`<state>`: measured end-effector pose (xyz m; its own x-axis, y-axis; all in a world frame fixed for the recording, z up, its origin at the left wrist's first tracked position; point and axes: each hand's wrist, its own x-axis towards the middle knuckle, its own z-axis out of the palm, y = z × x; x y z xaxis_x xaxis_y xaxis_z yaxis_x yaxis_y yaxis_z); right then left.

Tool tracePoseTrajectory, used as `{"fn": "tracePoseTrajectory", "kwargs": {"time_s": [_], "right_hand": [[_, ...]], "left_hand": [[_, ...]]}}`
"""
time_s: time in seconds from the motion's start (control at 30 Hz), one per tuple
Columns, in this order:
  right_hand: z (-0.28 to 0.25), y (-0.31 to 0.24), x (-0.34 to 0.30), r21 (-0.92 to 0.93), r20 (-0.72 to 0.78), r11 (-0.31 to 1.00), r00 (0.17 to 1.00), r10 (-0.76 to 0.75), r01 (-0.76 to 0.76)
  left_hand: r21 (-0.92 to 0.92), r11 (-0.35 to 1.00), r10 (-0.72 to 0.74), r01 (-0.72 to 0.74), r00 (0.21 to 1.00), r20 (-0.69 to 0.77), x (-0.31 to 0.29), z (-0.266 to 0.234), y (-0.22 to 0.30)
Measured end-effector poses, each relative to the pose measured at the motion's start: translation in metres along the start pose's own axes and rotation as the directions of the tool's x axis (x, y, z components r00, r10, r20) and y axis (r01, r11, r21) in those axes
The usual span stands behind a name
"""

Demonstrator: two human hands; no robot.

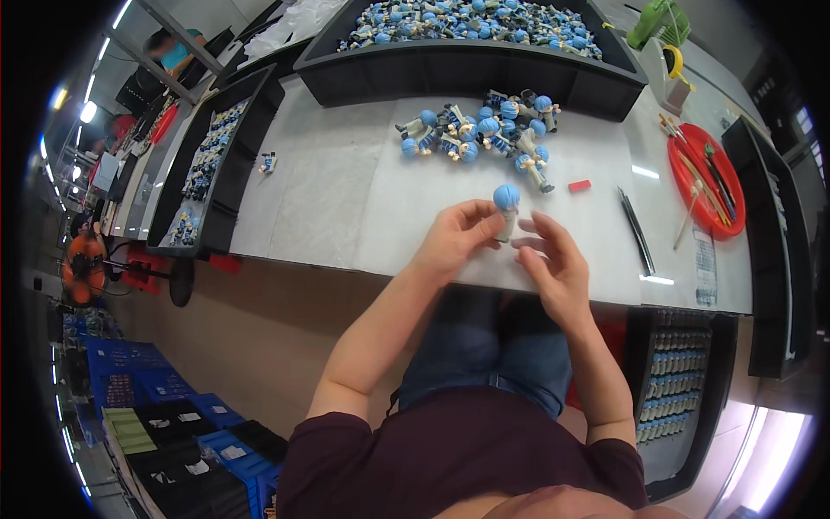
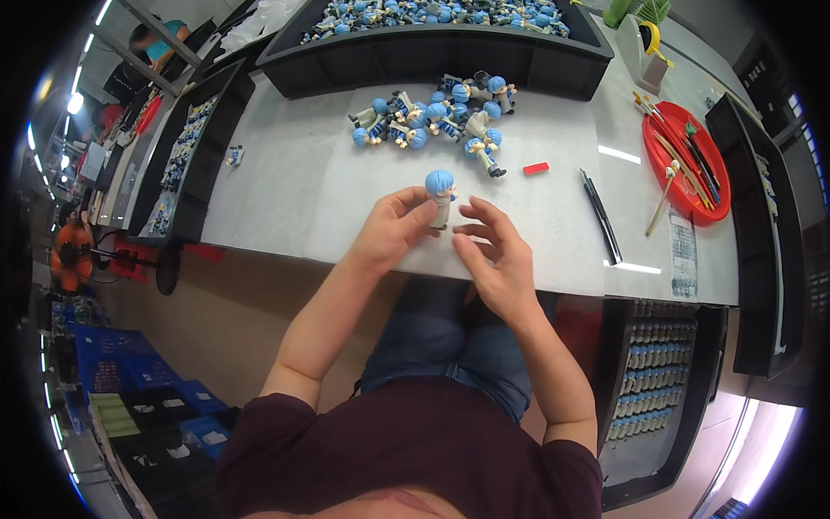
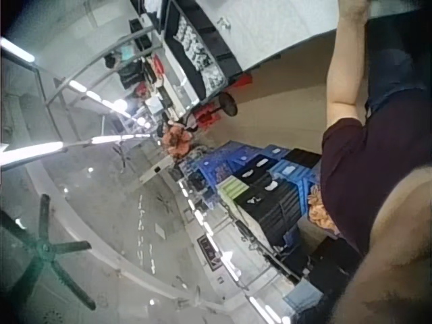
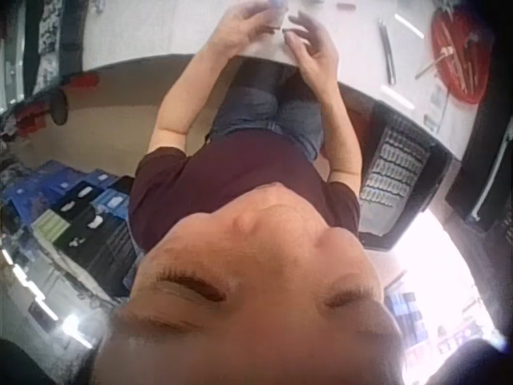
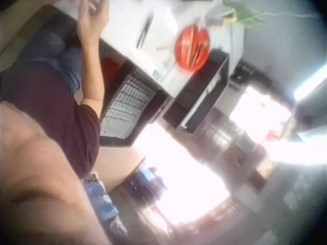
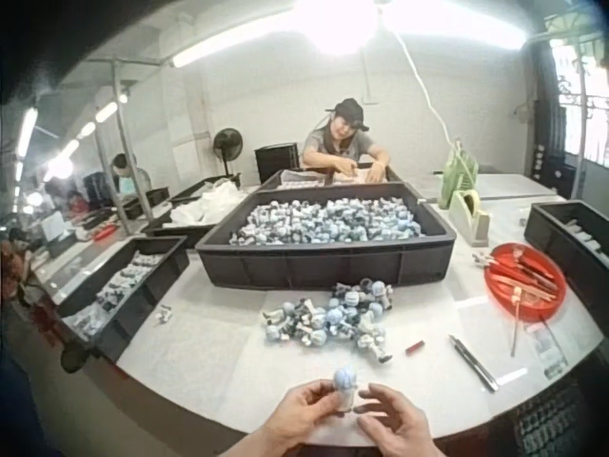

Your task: The person assembles small plastic toy figures by hand at a workstation. They pick up a figure body and a separate head, attach the head to the body, and place the completed figure into a black tray. The process is repeated continuously with multiple identical figures.

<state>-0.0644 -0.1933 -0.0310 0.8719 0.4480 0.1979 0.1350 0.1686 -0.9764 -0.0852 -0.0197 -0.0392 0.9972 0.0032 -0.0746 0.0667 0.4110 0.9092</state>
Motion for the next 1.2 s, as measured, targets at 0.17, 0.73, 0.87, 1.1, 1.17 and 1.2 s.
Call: {"fn": "tracePoseTrajectory", "kwargs": {"time_s": [0.17, 0.73, 0.87, 1.1, 1.17, 1.2], "right_hand": [[0.020, 0.012, 0.021, -0.144, -0.076, 0.973, 0.978, -0.195, 0.183], [0.023, 0.019, 0.023, -0.019, -0.179, 0.999, 0.983, -0.047, 0.044], [0.015, 0.020, 0.022, -0.085, -0.028, 0.996, 0.999, 0.023, -0.025], [0.015, 0.024, 0.022, -0.141, -0.034, 0.990, 0.999, -0.010, 0.005], [0.015, 0.024, 0.022, -0.158, -0.034, 0.987, 0.999, -0.010, 0.004], [0.015, 0.023, 0.022, -0.163, -0.033, 0.987, 0.999, -0.008, 0.003]], "left_hand": [[0.212, 0.960, 0.191, -0.184, 0.982, -0.011, 0.001, -0.005, -0.006], [-0.149, 0.961, 0.202, -0.233, 0.959, -0.198, 0.001, -0.008, -0.008], [-0.114, 0.962, 0.229, -0.248, 0.961, -0.158, 0.000, -0.008, -0.006], [-0.052, 0.969, 0.234, -0.242, 0.964, -0.127, 0.000, -0.008, -0.008], [-0.065, 0.968, 0.233, -0.242, 0.964, -0.125, 0.000, -0.008, -0.008], [-0.067, 0.968, 0.233, -0.242, 0.964, -0.125, 0.000, -0.008, -0.008]]}}
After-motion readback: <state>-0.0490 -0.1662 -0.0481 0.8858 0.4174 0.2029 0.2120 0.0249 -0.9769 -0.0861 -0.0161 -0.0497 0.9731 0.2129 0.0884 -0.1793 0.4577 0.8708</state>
